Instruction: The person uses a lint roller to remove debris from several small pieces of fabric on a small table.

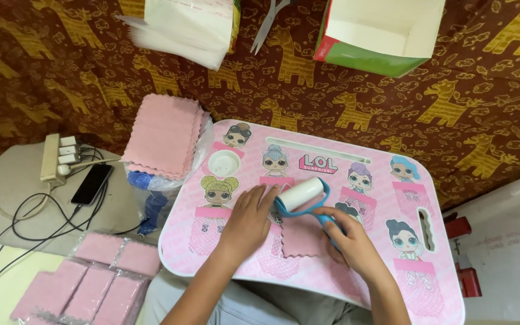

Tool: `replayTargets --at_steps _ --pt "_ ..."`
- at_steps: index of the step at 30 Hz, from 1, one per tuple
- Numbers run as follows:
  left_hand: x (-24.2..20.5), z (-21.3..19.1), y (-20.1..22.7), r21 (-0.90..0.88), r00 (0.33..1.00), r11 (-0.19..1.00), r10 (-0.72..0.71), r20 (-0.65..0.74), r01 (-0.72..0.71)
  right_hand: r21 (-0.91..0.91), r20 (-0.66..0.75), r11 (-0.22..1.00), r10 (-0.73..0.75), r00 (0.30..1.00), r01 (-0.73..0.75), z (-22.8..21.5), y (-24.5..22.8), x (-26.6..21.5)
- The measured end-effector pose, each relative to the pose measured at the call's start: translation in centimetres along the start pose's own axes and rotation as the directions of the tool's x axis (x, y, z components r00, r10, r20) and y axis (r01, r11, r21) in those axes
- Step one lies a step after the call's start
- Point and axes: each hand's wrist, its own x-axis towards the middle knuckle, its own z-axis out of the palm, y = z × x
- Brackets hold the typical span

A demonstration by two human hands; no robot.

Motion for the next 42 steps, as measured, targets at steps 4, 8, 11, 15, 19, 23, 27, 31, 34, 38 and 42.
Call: replayTargets --at_steps 4,8,11,15,19,23,27,31,34,38,42 --pt "-0.3 0.9 -0.4 0.103 0.999 0.994 0.038 0.027 -0.041 -0.079 -0.107 0.992 0.088 0.990 -0.097 -1.8 2.5 -2.8" --pt "-0.2 0.9 -0.5 0.108 0.996 0.994 0.025 0.086 -0.034 -0.039 -0.124 0.988 0.145 0.982 -0.151 -6.1 7.4 -6.5" --pt "-0.3 1.0 -0.5 0.149 0.997 0.987 0.048 0.053 -0.055 0.076 -0.098 0.970 0.236 0.967 -0.229 -9.7 10.7 -7.9" --pt "-0.3 0.8 -0.3 0.125 0.998 0.991 0.044 0.045 -0.050 0.081 -0.026 0.958 0.278 0.960 -0.276 -13.1 11.3 -6.3" --pt "-0.1 0.4 -0.2 0.113 0.998 0.992 0.052 0.030 -0.055 -0.277 0.084 0.939 0.236 0.968 -0.205 -12.1 7.3 -2.0" --pt "0.1 0.2 -0.4 0.103 0.998 0.993 0.063 0.008 -0.064 -0.268 0.297 0.961 0.147 0.944 -0.065 -9.4 4.8 2.5" --pt "0.2 -0.3 -0.5 0.135 0.970 0.991 -0.010 0.242 -0.024 -0.069 0.432 0.997 0.003 0.902 0.030 -7.1 5.1 4.6" --pt "0.0 0.4 -0.5 0.083 0.999 0.996 0.035 0.035 -0.037 -0.199 0.361 0.978 0.132 0.923 -0.062 -6.9 2.8 2.5" --pt "0.0 0.6 -0.6 0.100 0.998 0.995 0.021 0.058 -0.027 -0.236 0.230 0.958 0.216 0.949 -0.161 -9.4 4.8 -0.2" --pt "-0.1 0.6 -0.6 0.083 0.999 0.996 0.033 0.037 -0.036 -0.116 -0.051 0.918 0.377 0.925 -0.380 -10.0 6.0 -5.4" --pt "-0.1 0.7 -0.6 0.113 0.999 0.993 0.032 0.043 -0.037 0.078 -0.034 0.954 0.292 0.956 -0.288 -10.4 11.3 -7.5"
